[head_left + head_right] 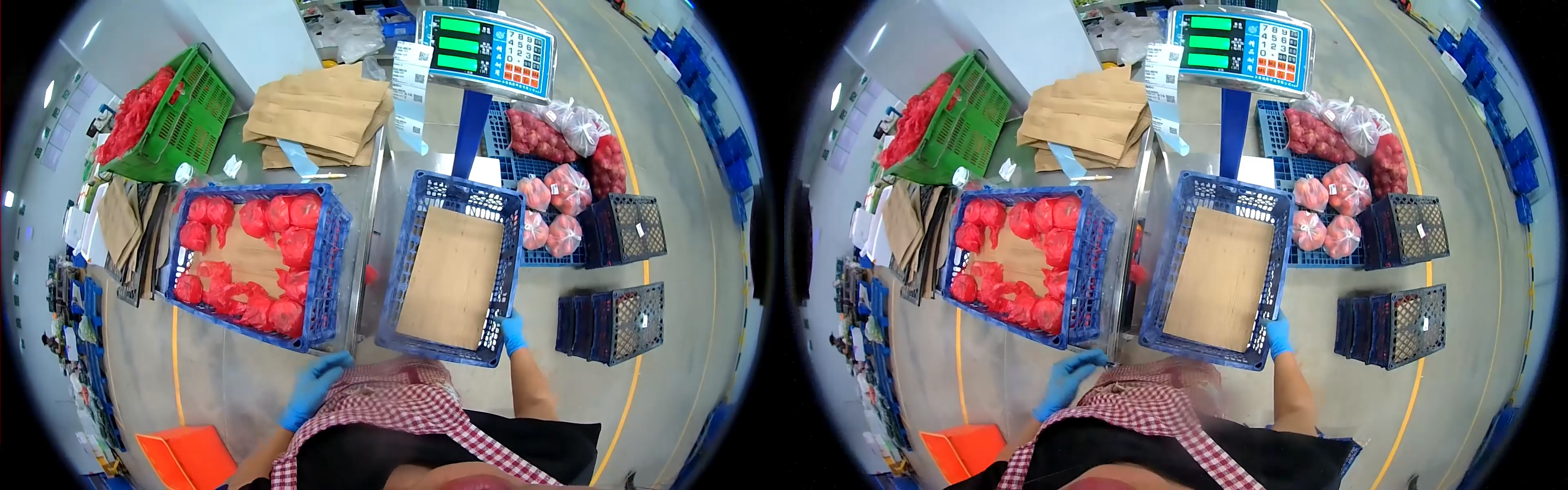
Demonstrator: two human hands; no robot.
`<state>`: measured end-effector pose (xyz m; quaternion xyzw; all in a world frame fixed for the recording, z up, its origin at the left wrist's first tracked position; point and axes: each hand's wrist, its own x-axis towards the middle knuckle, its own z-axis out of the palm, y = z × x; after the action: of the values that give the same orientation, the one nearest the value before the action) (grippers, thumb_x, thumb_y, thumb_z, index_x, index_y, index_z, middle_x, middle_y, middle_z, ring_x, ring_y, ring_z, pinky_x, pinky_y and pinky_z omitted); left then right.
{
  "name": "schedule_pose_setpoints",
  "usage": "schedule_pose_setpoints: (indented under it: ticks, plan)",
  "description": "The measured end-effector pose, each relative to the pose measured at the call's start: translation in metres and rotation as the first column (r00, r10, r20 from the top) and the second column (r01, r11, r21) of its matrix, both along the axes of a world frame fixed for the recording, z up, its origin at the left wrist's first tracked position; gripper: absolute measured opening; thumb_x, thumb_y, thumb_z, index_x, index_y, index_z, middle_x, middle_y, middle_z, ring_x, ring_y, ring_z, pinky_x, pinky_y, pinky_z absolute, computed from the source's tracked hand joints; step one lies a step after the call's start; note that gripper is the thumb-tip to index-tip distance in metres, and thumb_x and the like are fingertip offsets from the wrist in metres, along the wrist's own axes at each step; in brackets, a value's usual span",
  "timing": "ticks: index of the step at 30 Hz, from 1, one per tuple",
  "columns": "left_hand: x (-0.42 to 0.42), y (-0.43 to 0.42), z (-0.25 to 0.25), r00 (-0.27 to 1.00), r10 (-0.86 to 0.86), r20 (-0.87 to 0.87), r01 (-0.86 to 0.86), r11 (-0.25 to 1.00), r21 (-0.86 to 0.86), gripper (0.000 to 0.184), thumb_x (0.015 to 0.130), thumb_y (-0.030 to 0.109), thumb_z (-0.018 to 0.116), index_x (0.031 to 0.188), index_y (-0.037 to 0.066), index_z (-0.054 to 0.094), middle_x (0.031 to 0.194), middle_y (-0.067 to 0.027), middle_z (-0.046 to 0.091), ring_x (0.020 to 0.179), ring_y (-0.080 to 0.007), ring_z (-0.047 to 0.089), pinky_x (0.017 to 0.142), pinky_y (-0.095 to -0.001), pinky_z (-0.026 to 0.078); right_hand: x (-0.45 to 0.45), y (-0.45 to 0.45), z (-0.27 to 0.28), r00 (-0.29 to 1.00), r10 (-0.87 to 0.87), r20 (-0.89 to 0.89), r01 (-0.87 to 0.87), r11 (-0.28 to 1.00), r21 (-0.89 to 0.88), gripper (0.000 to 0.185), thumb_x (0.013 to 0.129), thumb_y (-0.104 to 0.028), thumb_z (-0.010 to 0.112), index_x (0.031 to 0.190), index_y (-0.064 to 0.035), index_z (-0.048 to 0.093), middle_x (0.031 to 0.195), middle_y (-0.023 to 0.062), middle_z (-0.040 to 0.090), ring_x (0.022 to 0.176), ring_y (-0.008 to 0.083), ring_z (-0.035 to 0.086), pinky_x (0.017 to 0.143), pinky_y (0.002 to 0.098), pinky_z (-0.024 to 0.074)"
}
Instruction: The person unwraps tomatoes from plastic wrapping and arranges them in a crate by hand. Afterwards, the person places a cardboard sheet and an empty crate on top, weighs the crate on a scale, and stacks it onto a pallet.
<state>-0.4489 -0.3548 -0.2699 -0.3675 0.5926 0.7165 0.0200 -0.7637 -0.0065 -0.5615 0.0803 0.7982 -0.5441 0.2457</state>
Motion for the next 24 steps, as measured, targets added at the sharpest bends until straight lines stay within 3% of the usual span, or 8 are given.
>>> schedule_pose_setpoints:
  ticks: [2, 3, 6, 10, 13, 18, 22, 24]
  plan:
    - [-0.007, -0.027, 0.017, 0.988, 0.018, -0.154, -0.049, 0.979, -0.199, 0.033, 0.085, 0.002, 0.053, 0.118, -0.001, 0.056, 0.113, -0.0084, 0.061, 0.105, -0.0172, 0.056, 0.095, -0.0306, 0.042, 0.000, -0.002, -0.011, 0.980, -0.132, -0.147, 0.121, 0.989, -0.084, 0.064, 0.069, -0.003, 0.067, 0.127, 0.0048, 0.043, 0.116, 0.0169, 0.057, 0.096, 0.0227, 0.058, 0.079, 0.0319, 0.0478]
    - [-0.009, -0.044, 0.022, 0.986, 0.077, -0.146, -0.120, 0.943, -0.310, 0.035, 0.085, 0.002, 0.054, 0.120, -0.001, 0.054, 0.115, -0.0090, 0.060, 0.106, -0.0175, 0.056, 0.095, -0.0306, 0.041, 0.003, -0.003, 0.002, 0.947, -0.041, -0.318, 0.104, 0.977, 0.184, 0.073, 0.074, -0.010, 0.070, 0.135, 0.0025, 0.032, 0.132, 0.0177, 0.043, 0.113, 0.0231, 0.048, 0.089, 0.0325, 0.0424]
    - [-0.002, -0.109, 0.021, 0.956, 0.202, -0.211, -0.288, 0.775, -0.563, 0.050, 0.083, 0.003, 0.058, 0.131, 0.000, 0.044, 0.130, -0.0126, 0.050, 0.117, -0.0203, 0.049, 0.100, -0.0321, 0.037, 0.023, -0.027, 0.056, 0.896, -0.188, -0.403, 0.251, 0.962, 0.111, 0.067, 0.076, -0.008, 0.066, 0.134, 0.0020, 0.035, 0.133, 0.0181, 0.040, 0.115, 0.0236, 0.043, 0.092, 0.0333, 0.0401]
    - [0.019, -0.200, -0.009, 0.996, 0.085, -0.028, -0.074, 0.598, -0.798, 0.068, 0.079, 0.014, 0.065, 0.138, 0.001, 0.032, 0.140, -0.0171, 0.036, 0.129, -0.0275, 0.036, 0.106, -0.0365, 0.030, 0.059, -0.068, 0.107, 0.967, -0.205, -0.154, 0.167, 0.959, -0.228, 0.053, 0.082, -0.005, 0.060, 0.131, 0.0006, 0.042, 0.115, 0.0103, 0.053, 0.101, 0.0171, 0.050, 0.089, 0.0300, 0.0416]
    - [0.043, -0.277, -0.054, 0.998, -0.050, 0.043, 0.059, 0.387, -0.920, 0.078, 0.076, 0.026, 0.070, 0.138, 0.001, 0.031, 0.140, -0.0202, 0.034, 0.130, -0.0342, 0.032, 0.108, -0.0409, 0.026, 0.098, -0.115, 0.132, 0.953, -0.183, -0.242, 0.127, 0.965, -0.229, 0.051, 0.082, -0.004, 0.059, 0.131, -0.0021, 0.043, 0.108, 0.0067, 0.053, 0.093, 0.0130, 0.050, 0.084, 0.0270, 0.0432]
    - [0.019, -0.370, -0.068, 0.989, -0.126, 0.083, 0.083, -0.004, -0.997, 0.089, 0.070, 0.045, 0.072, 0.139, 0.005, 0.031, 0.139, -0.0239, 0.032, 0.127, -0.0389, 0.034, 0.106, -0.0462, 0.027, 0.129, -0.224, 0.204, 0.928, -0.024, -0.372, -0.083, 0.959, -0.270, 0.046, 0.086, -0.005, 0.057, 0.130, -0.0035, 0.045, 0.115, 0.0114, 0.055, 0.105, 0.0172, 0.053, 0.089, 0.0289, 0.0429]
    - [-0.034, -0.377, -0.052, 0.908, -0.410, 0.082, 0.139, 0.110, -0.984, 0.091, 0.067, 0.043, 0.075, 0.139, 0.007, 0.032, 0.140, -0.0198, 0.033, 0.129, -0.0363, 0.032, 0.106, -0.0437, 0.028, 0.151, -0.348, 0.277, 0.786, 0.267, -0.558, -0.428, 0.886, -0.178, 0.050, 0.082, -0.011, 0.062, 0.129, -0.0031, 0.047, 0.117, 0.0144, 0.056, 0.107, 0.0209, 0.054, 0.091, 0.0332, 0.0429]
    - [-0.064, -0.375, -0.054, 0.822, -0.566, 0.060, 0.125, 0.078, -0.989, 0.091, 0.066, 0.042, 0.076, 0.138, 0.006, 0.034, 0.139, -0.0198, 0.034, 0.128, -0.0364, 0.034, 0.106, -0.0440, 0.030, 0.154, -0.412, 0.295, 0.504, 0.512, -0.695, -0.548, 0.812, 0.201, 0.053, 0.077, -0.019, 0.064, 0.125, -0.0016, 0.050, 0.116, 0.0189, 0.056, 0.107, 0.0292, 0.054, 0.092, 0.0402, 0.0422]
